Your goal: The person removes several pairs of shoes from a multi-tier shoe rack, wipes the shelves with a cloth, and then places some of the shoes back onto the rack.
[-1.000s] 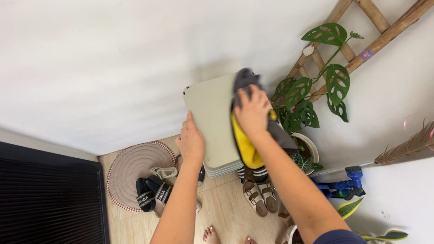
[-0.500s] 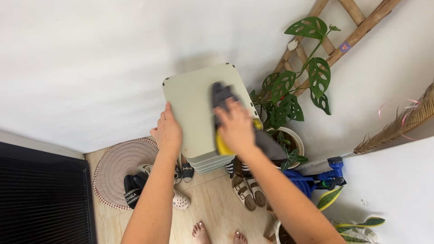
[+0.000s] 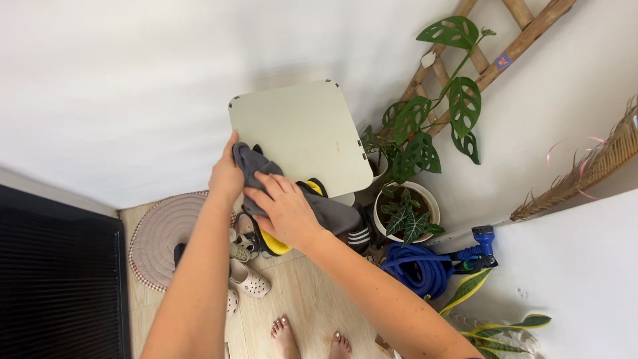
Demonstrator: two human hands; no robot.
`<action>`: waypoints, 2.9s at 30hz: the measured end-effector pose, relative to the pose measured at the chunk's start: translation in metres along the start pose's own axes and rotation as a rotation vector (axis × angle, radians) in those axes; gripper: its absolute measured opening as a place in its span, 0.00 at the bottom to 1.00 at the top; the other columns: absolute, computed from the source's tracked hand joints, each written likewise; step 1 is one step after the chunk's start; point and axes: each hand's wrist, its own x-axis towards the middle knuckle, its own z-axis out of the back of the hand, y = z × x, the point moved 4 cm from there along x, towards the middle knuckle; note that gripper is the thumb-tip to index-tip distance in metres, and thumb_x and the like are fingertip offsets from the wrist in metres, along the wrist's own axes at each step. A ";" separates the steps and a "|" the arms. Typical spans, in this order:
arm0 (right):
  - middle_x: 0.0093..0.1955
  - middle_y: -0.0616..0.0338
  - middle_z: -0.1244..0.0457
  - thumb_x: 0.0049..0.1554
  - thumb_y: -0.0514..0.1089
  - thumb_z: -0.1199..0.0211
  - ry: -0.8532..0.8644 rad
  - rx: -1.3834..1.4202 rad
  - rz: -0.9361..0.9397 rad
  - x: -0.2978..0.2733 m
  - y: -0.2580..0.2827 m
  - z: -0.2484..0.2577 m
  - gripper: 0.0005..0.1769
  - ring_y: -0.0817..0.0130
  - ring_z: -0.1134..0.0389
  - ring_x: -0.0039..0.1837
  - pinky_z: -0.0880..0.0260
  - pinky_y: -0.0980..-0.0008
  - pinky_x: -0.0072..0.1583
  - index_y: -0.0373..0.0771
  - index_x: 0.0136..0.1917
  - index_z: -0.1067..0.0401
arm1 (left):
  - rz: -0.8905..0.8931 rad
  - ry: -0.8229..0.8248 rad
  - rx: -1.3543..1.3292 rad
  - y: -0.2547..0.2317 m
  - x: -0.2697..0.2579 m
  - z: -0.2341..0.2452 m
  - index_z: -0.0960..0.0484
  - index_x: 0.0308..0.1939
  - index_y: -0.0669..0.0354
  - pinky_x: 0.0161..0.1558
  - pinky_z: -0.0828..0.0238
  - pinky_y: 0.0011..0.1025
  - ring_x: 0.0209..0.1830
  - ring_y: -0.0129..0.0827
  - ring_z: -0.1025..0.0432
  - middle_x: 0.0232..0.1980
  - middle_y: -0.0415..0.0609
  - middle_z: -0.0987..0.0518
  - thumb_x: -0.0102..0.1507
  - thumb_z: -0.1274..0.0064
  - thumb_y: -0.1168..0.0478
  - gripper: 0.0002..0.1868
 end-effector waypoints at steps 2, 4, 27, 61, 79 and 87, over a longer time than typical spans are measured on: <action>0.76 0.54 0.44 0.52 0.39 0.34 0.026 -0.111 0.112 -0.026 0.004 -0.004 0.30 0.50 0.43 0.74 0.41 0.50 0.73 0.48 0.68 0.31 | -0.070 0.003 0.014 0.008 0.000 0.003 0.45 0.78 0.24 0.63 0.35 0.45 0.64 0.51 0.29 0.63 0.55 0.22 0.72 0.61 0.50 0.30; 0.76 0.59 0.44 0.53 0.39 0.35 0.023 -0.180 0.264 -0.060 0.000 -0.012 0.29 0.54 0.43 0.75 0.41 0.52 0.75 0.51 0.68 0.30 | -0.102 -0.026 -0.055 0.014 0.001 0.001 0.46 0.78 0.29 0.64 0.36 0.43 0.66 0.51 0.31 0.66 0.55 0.24 0.72 0.61 0.51 0.30; 0.72 0.48 0.40 0.54 0.53 0.40 0.169 -0.147 -0.269 -0.053 -0.110 -0.164 0.30 0.45 0.42 0.74 0.47 0.48 0.74 0.44 0.69 0.32 | -0.038 -0.069 -0.102 0.056 -0.049 -0.079 0.43 0.76 0.46 0.55 0.30 0.49 0.57 0.58 0.26 0.62 0.61 0.23 0.68 0.54 0.56 0.32; 0.63 0.44 0.34 0.52 0.53 0.37 -0.003 -0.235 -0.244 0.080 -0.182 -0.155 0.30 0.46 0.35 0.65 0.38 0.49 0.65 0.36 0.63 0.29 | -0.233 -0.046 -0.139 0.070 -0.027 -0.113 0.42 0.67 0.52 0.41 0.25 0.55 0.40 0.69 0.25 0.60 0.62 0.32 0.64 0.50 0.61 0.29; 0.62 0.48 0.32 0.55 0.51 0.40 -0.020 -0.243 -0.325 -0.044 -0.133 -0.164 0.24 0.48 0.33 0.65 0.37 0.50 0.67 0.38 0.62 0.26 | -0.097 0.018 -0.181 0.053 -0.032 -0.105 0.42 0.68 0.50 0.55 0.32 0.56 0.56 0.68 0.29 0.69 0.56 0.35 0.65 0.50 0.57 0.29; 0.63 0.47 0.33 0.63 0.48 0.44 0.074 -0.556 -0.325 -0.091 -0.216 -0.066 0.20 0.46 0.35 0.66 0.39 0.47 0.70 0.38 0.65 0.27 | -0.123 0.022 -0.186 0.054 -0.031 -0.108 0.45 0.70 0.47 0.59 0.33 0.53 0.60 0.66 0.31 0.71 0.59 0.37 0.66 0.53 0.58 0.30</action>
